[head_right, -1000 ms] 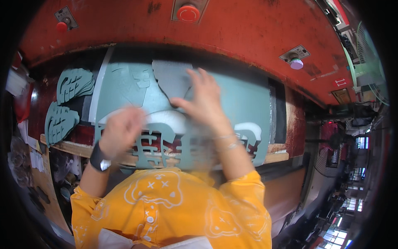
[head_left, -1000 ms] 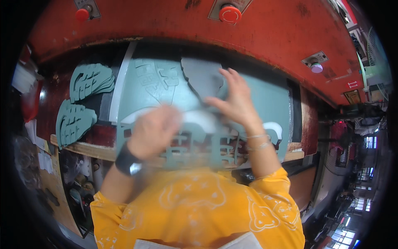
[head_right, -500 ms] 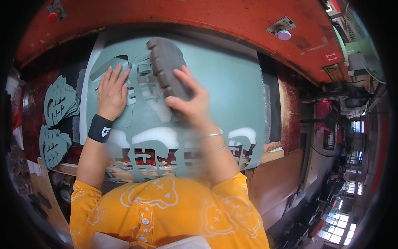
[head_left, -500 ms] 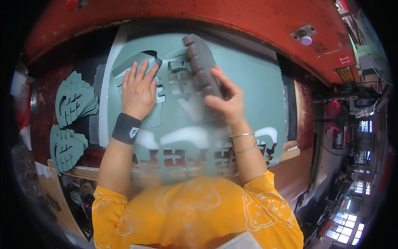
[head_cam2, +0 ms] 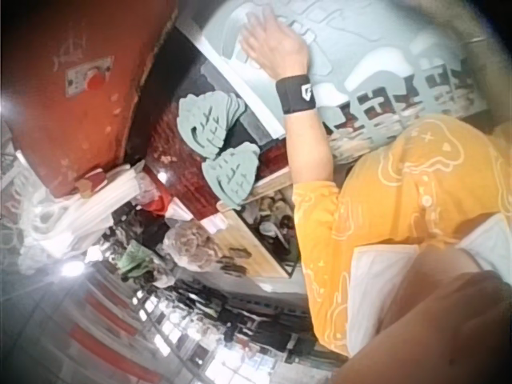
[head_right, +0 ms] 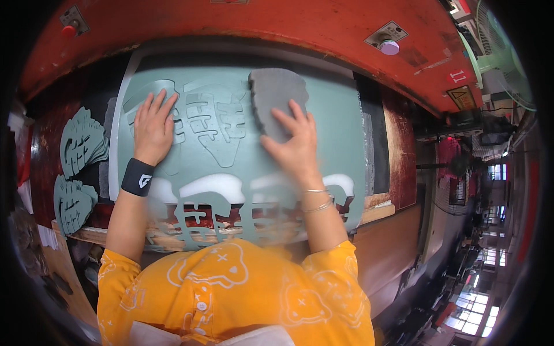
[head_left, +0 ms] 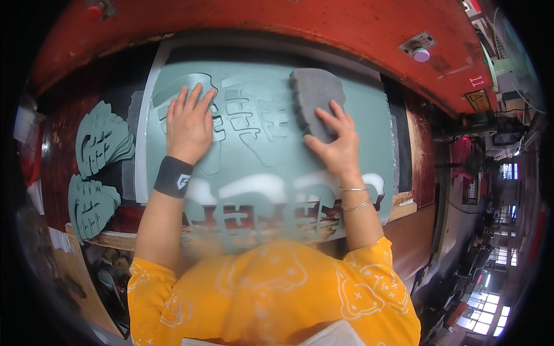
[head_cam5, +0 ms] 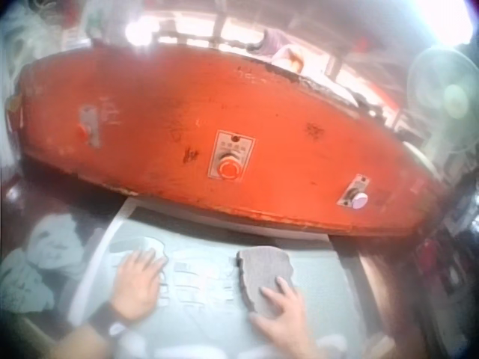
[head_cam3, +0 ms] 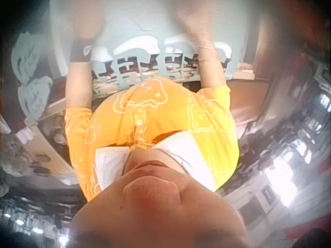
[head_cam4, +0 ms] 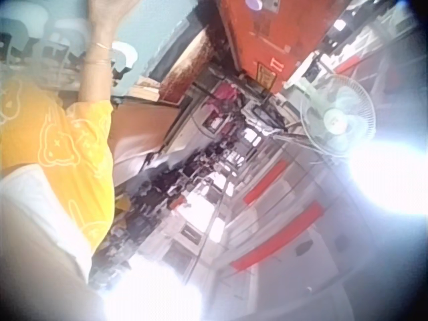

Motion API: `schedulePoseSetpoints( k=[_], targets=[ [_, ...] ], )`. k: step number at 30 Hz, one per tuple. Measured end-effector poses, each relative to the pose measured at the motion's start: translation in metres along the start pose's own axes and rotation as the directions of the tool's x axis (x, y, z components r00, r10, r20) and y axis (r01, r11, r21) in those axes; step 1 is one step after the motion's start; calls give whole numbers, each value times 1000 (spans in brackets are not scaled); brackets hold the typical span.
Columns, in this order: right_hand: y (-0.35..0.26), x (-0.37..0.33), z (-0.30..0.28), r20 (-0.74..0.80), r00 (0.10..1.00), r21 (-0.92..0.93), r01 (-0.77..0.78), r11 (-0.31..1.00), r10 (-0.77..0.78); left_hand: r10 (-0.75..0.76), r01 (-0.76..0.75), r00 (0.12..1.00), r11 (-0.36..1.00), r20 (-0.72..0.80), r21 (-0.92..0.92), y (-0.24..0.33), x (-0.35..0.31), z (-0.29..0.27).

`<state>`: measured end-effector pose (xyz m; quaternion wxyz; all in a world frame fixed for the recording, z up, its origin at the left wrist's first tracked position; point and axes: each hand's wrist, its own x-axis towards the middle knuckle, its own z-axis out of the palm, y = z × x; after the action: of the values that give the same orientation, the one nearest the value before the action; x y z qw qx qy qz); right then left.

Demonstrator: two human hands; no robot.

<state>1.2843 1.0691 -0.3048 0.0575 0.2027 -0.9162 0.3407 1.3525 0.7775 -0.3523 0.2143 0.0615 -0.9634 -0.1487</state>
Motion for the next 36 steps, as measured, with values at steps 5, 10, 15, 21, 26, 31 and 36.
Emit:
schedulePoseSetpoints(
  k=[5,10,15,21,26,31,36],
  targets=[
    [-2,-3,15,-58,998,-111,14,994,-21,-6,9,999,997,34,-79,-8,-1,2],
    [22,1,-7,-77,997,80,23,997,-17,-74,41,996,894,-56,-447,1,-10,-22],
    [50,14,-68,-682,728,20,122,992,-75,-143,482,870,454,472,-749,57,-93,-76],
    [43,49,-132,-900,400,-127,137,982,-172,266,-140,954,801,136,-582,102,-171,-46],
    [59,7,-128,-877,458,-29,244,969,-142,198,-109,975,820,99,-562,94,-183,-30],
    [51,-126,-86,-519,847,372,106,922,112,170,-127,984,878,53,-461,102,-189,-35],
    [34,-212,-41,119,980,-169,181,969,-162,132,-86,984,938,118,-335,105,-196,-33]
  ],
)
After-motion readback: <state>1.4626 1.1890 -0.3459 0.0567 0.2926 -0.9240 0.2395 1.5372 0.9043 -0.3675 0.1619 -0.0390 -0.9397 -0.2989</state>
